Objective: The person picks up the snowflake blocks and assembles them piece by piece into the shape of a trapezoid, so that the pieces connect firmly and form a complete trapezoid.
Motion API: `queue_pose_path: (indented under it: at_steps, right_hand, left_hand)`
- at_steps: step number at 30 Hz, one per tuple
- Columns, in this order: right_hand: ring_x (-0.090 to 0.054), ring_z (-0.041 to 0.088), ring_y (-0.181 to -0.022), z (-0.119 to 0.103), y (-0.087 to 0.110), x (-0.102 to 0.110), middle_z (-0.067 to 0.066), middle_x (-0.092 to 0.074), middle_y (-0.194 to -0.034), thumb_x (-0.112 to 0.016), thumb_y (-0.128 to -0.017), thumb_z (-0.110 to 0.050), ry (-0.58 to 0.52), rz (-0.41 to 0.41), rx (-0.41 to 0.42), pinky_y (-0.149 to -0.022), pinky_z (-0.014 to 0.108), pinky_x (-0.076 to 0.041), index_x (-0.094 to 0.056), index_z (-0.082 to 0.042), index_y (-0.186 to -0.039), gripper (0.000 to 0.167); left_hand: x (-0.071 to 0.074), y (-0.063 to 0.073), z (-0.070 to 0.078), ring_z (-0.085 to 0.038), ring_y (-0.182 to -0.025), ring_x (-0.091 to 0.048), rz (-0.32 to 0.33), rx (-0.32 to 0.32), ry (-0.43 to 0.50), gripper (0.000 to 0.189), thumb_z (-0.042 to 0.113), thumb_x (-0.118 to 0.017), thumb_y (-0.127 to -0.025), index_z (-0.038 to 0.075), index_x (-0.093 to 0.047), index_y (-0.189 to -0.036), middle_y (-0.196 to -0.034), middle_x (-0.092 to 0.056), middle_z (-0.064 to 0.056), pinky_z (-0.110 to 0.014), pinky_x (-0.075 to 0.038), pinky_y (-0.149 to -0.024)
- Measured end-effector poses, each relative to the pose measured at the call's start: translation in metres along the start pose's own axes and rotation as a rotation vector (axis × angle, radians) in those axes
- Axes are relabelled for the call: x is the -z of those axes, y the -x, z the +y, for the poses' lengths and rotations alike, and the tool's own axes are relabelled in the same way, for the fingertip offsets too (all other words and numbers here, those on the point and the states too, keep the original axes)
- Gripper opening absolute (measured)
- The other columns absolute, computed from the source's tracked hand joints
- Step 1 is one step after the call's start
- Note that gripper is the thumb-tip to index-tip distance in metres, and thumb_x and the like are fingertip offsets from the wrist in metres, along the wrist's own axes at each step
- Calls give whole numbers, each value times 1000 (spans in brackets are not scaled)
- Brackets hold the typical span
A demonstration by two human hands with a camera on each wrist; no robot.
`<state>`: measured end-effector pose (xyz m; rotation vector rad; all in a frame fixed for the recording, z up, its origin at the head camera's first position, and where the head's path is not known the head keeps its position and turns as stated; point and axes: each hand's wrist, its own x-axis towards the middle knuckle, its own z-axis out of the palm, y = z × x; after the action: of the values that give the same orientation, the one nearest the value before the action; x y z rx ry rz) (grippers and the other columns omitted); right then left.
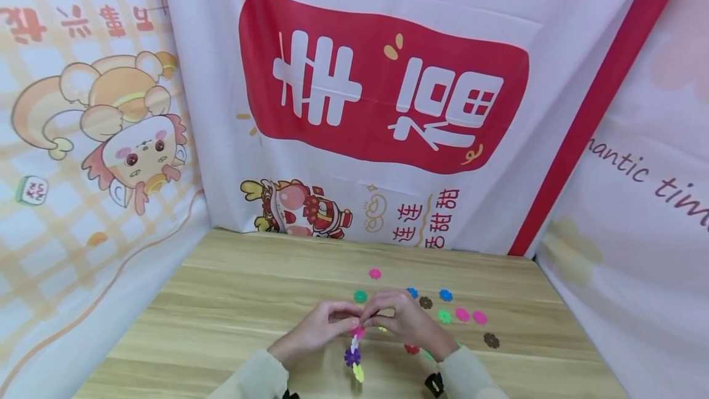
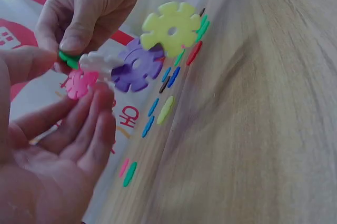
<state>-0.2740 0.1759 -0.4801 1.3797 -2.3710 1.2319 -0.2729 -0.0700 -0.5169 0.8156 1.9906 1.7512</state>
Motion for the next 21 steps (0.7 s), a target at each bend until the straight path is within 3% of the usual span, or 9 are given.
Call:
queue_pose_path:
  at_steps: [5, 11, 16, 21]
  right_hand:
    - [-76, 12, -104, -6, -2, 6, -3, -81, -106, -78, -92, -14, 16, -50, 22, -96, 29, -62, -81, -17, -102, 11]
    - [-75, 12, -108, -9, 0, 13, -2, -81, -112, -82, -89, -14, 64, -86, 20, -98, 28, -61, -80, -15, -109, 20]
    - [-73, 11, -113, -12, 10, 30, -5, -78, -120, -83, -90, -23, 119, -138, -165, -99, 27, -60, -78, -19, -118, 28]
    - [-73, 15, -107, -4, 27, 48, -1, -78, -116, -81, -94, -32, 201, -221, -320, -94, 30, -62, -77, -21, -119, 28]
  left_hand:
    - [-1, -2, 2, -16, -116, -71, -112, 0, 86, 43, 23, -68, -104, 9, -61, -144, -135, -70, -21, -26, -58, -102]
    - [-4, -7, -2, -16, -111, -70, -90, 4, 82, 42, 23, -70, -103, 4, -64, -140, -126, -74, -9, -25, -59, -98]
    - [-5, -7, -3, -14, -105, -70, -22, 17, 35, 43, 21, -75, -100, -1, -66, -135, -118, -74, -8, -22, -60, -92]
    - [-5, -8, -2, -15, -102, -70, 34, 49, 15, 41, 23, -79, -96, 1, -69, -129, -113, -75, -7, -21, -60, -89]
